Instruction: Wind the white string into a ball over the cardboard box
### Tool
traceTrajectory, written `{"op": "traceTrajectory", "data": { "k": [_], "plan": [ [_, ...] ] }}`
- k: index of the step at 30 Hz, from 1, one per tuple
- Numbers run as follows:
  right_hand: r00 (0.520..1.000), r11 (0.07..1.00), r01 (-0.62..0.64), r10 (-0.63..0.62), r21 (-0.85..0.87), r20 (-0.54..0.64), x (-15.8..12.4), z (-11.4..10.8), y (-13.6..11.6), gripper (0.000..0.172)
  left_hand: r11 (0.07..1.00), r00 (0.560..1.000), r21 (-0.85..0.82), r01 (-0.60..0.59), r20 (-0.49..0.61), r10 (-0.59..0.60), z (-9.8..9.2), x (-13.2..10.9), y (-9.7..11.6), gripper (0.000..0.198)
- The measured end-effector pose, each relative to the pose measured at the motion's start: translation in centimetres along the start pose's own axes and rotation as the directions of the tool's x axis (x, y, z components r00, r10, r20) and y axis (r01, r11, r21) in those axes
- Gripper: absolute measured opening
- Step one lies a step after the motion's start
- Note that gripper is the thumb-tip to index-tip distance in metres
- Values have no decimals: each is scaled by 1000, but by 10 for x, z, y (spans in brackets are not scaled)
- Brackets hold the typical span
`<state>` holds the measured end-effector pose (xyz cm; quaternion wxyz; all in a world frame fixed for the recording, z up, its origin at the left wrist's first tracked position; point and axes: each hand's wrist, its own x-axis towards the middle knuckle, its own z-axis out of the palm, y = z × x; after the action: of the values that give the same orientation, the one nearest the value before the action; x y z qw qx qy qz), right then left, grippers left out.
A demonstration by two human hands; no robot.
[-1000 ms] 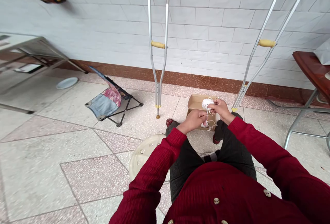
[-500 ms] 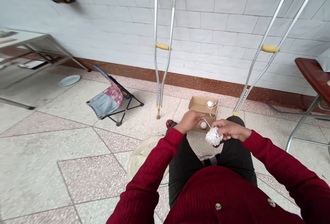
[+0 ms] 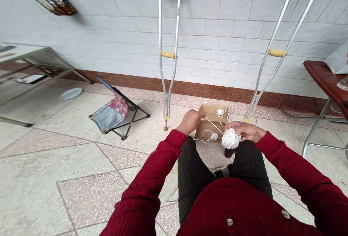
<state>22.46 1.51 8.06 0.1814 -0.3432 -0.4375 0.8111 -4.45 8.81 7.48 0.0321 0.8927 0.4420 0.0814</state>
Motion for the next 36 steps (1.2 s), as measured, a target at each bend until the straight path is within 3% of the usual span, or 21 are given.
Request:
{"op": "traceTrajectory", "data": {
  "k": [3,7,11,13,15,16,18,21,23,24,26,28,31,34,36],
  "plan": [
    [976,1000,7,-13,-31,-219,8,-5,7,23,996,995,-11,85,-59,-85,-18,1,2,31],
    [902,997,74,-81,-34,-425,18,-8,13,17,992,990,36,118,-77,-115,-34,1,9,31],
    [898,995,64,-90,-75,-432,23,-5,17,18,980,980,9,198,-28,-198,-38,0,6,32],
    [903,972,-27,-76,-233,-424,27,-6,22,18,980,980,-3,197,-19,-197,-38,0,2,31],
    [875,895,-121,-107,-428,-473,34,-12,27,18,979,980,-51,199,-14,-200,-37,0,2,29],
    [840,849,-156,-155,-505,-519,38,-17,28,19,972,979,-122,202,9,-202,-37,-1,3,28],
    [725,791,-199,-278,-578,-630,45,-29,27,23,909,978,-363,204,125,-169,-33,-3,11,29],
    [531,830,-152,-390,-537,-753,57,-41,17,26,646,953,-730,223,302,11,-20,-9,34,31],
    [500,913,7,-357,-408,-789,65,-39,7,24,458,947,-859,228,305,99,-4,-14,53,32],
    [526,944,118,-323,-308,-787,69,-34,2,22,381,952,-897,222,283,113,5,-16,60,33],
    [636,948,314,-252,-54,-729,74,-22,-9,21,294,968,-935,199,235,92,26,-21,69,35],
    [767,915,368,-199,163,-610,71,-7,-18,21,327,979,-927,181,202,31,45,-25,68,35],
    [883,923,298,-170,242,-437,53,13,-18,24,560,979,-803,203,175,-104,62,-28,52,35],
    [917,963,230,-166,140,-362,33,26,2,24,808,978,-553,203,79,-191,58,-22,33,30],
    [934,985,140,-98,100,-343,27,29,22,23,907,988,-398,135,-10,-151,46,-12,25,29]
  ]
}}
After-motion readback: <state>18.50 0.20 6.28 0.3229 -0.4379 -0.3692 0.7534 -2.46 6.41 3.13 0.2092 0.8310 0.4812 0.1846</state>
